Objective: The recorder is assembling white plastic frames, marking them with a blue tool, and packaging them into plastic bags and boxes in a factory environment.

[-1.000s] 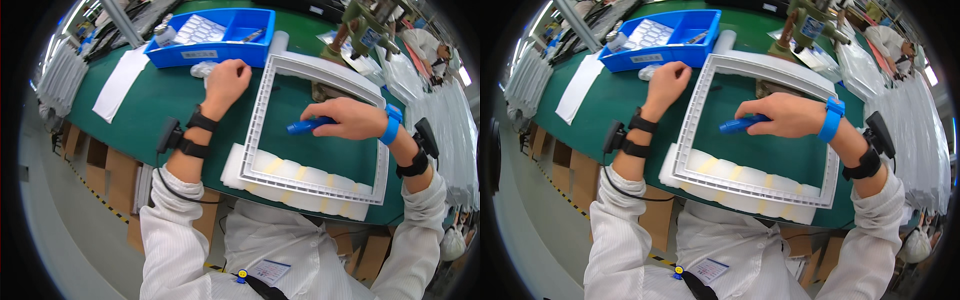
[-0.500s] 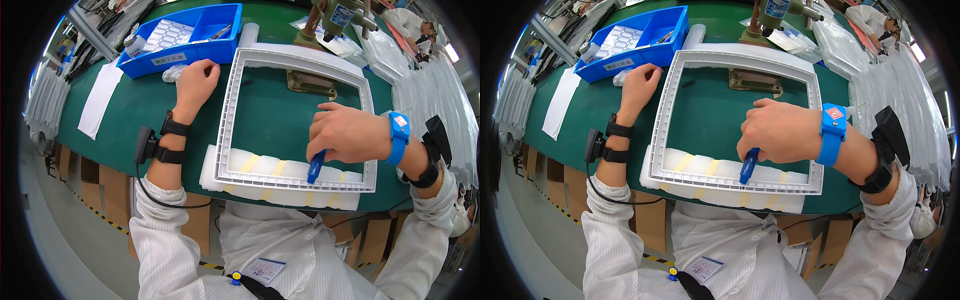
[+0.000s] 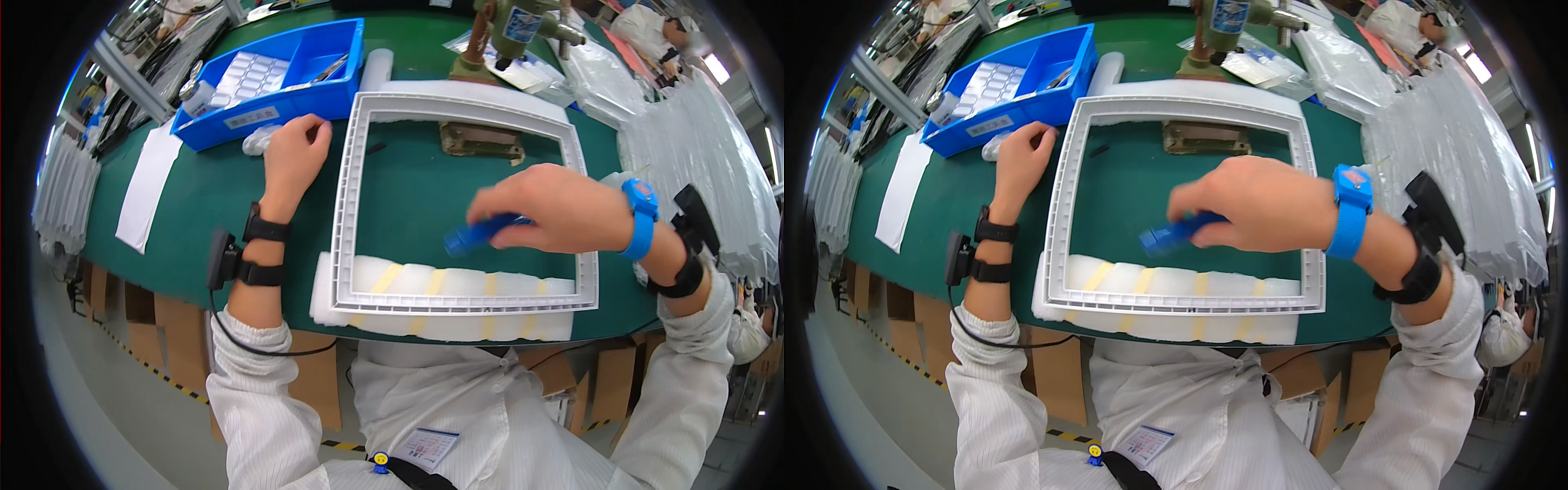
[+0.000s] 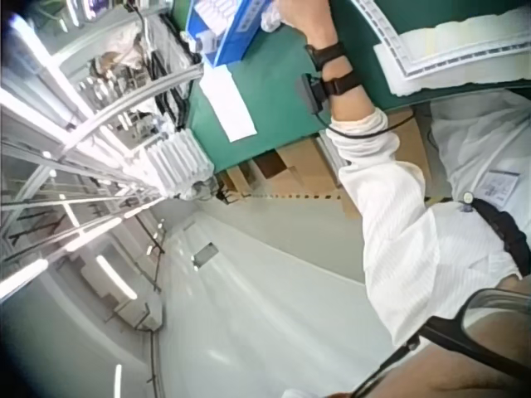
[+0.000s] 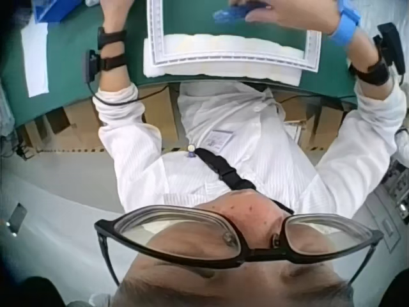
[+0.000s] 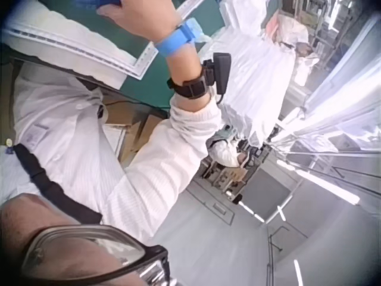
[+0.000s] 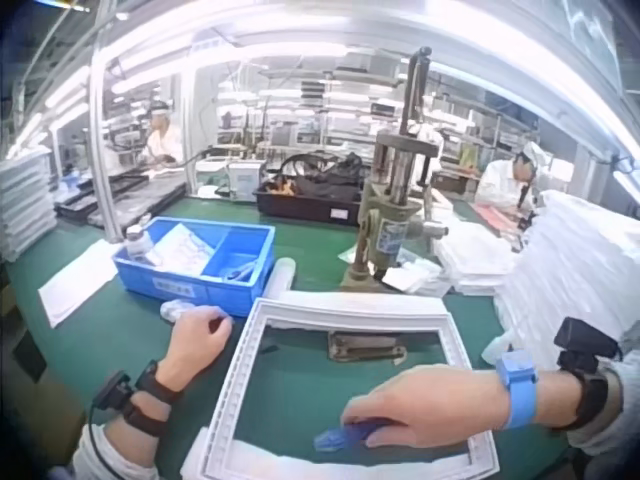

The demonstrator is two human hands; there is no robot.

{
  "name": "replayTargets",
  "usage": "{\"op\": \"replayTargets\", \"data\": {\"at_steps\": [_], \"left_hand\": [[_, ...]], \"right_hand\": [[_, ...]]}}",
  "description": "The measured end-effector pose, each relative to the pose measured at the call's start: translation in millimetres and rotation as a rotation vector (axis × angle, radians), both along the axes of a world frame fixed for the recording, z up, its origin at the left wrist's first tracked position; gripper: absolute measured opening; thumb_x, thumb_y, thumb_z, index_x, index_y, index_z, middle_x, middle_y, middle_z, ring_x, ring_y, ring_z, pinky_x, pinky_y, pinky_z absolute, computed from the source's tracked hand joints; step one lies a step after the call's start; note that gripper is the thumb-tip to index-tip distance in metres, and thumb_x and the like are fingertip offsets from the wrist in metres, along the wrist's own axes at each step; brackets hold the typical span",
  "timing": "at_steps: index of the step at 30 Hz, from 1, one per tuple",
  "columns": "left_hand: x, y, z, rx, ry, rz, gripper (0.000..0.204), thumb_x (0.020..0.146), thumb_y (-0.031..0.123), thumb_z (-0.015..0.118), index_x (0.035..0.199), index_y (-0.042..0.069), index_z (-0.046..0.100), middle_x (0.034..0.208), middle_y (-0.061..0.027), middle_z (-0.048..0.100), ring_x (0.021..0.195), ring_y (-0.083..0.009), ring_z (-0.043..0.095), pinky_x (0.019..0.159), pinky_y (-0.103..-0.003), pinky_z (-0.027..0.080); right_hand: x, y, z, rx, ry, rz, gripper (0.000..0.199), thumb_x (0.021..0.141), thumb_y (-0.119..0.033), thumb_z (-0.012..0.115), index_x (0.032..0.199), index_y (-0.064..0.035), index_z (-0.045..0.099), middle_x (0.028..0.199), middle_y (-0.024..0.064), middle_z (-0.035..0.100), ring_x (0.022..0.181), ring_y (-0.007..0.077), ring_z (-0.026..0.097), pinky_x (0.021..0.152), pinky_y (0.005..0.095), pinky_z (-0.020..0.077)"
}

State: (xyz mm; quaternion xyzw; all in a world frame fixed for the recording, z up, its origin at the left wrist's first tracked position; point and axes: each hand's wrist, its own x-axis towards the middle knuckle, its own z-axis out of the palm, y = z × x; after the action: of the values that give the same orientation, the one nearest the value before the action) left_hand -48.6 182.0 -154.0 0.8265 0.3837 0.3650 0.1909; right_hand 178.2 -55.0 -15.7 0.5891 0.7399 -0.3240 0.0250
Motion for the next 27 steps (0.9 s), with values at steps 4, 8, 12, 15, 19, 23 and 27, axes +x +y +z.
{"op": "replayTargets", "data": {"at_steps": [4, 8, 12, 15, 19, 23, 27], "left_hand": [[-2.0, 0.8, -3.0, 0.049, 0.015, -0.009, 0.020, 0.088, 0.021, 0.063, 0.086, 0.002, 0.069, 0.078, -0.0166, 0.068, 0.072, -0.0335, 0.066, 0.065, -0.041, 0.050], [0.5, 0.5, -3.9, 0.049, 0.014, -0.030, 0.020, 0.088, 0.020, 0.063, 0.087, 0.001, 0.069, 0.078, -0.0163, 0.067, 0.071, -0.0315, 0.065, 0.065, -0.039, 0.049], [0.7, -0.2, -3.4, 0.042, 0.024, -0.027, 0.020, 0.088, 0.019, 0.063, 0.089, 0.000, 0.069, 0.078, -0.0163, 0.066, 0.070, -0.0312, 0.064, 0.064, -0.039, 0.048], [0.7, -1.2, -3.2, 0.031, 0.029, -0.034, 0.019, 0.089, 0.018, 0.062, 0.089, 0.000, 0.069, 0.078, -0.0159, 0.066, 0.070, -0.0300, 0.064, 0.064, -0.038, 0.048], [-0.1, -3.3, -1.8, 0.028, 0.043, -0.026, 0.018, 0.089, 0.017, 0.062, 0.090, 0.000, 0.069, 0.079, -0.0143, 0.066, 0.069, -0.0276, 0.063, 0.064, -0.037, 0.047], [-2.4, -3.3, -2.8, 0.013, 0.058, -0.029, 0.018, 0.090, 0.017, 0.062, 0.090, 0.000, 0.069, 0.079, -0.0136, 0.066, 0.068, -0.0266, 0.062, 0.063, -0.036, 0.047], [-2.9, -1.9, -3.8, 0.011, 0.079, -0.022, 0.018, 0.090, 0.016, 0.062, 0.090, 0.000, 0.069, 0.077, -0.0136, 0.065, 0.066, -0.0256, 0.061, 0.062, -0.035, 0.046]], "right_hand": [[-1.2, -28.5, -34.0, -0.001, 0.775, -0.715, 0.026, 0.097, -0.022, 0.061, 0.118, -0.0076, 0.056, 0.114, 0.0083, 0.068, 0.097, 0.0206, 0.064, 0.086, 0.0337, 0.0489], [12.5, -48.7, -55.3, -0.221, 1.150, -1.162, 0.022, 0.102, -0.026, 0.053, 0.113, -0.0066, 0.054, 0.117, 0.0128, 0.066, 0.100, 0.0147, 0.063, 0.085, 0.0284, 0.0511], [13.4, -65.2, -63.8, -0.088, 1.415, -1.243, 0.021, 0.104, -0.021, 0.049, 0.112, -0.0020, 0.053, 0.122, 0.0172, 0.063, 0.105, 0.0194, 0.065, 0.091, 0.0308, 0.0572], [12.3, -69.8, -66.9, -0.072, 1.465, -1.291, 0.020, 0.104, -0.019, 0.046, 0.112, -0.0010, 0.052, 0.127, 0.0198, 0.060, 0.110, 0.0246, 0.064, 0.095, 0.0332, 0.0566], [14.9, -75.7, -74.5, -0.057, 1.556, -1.319, 0.022, 0.105, -0.018, 0.044, 0.113, 0.0008, 0.051, 0.125, 0.0192, 0.059, 0.113, 0.0275, 0.063, 0.099, 0.0368, 0.0540], [17.0, -80.2, -74.7, -0.034, 1.620, -1.337, 0.022, 0.105, -0.017, 0.042, 0.113, 0.0012, 0.051, 0.124, 0.0188, 0.058, 0.117, 0.0298, 0.061, 0.102, 0.0413, 0.0514], [14.9, -80.8, -73.6, -0.027, 1.668, -1.340, 0.022, 0.106, -0.017, 0.041, 0.114, 0.0011, 0.050, 0.128, 0.0208, 0.057, 0.122, 0.0314, 0.058, 0.105, 0.0433, 0.0497]]}}
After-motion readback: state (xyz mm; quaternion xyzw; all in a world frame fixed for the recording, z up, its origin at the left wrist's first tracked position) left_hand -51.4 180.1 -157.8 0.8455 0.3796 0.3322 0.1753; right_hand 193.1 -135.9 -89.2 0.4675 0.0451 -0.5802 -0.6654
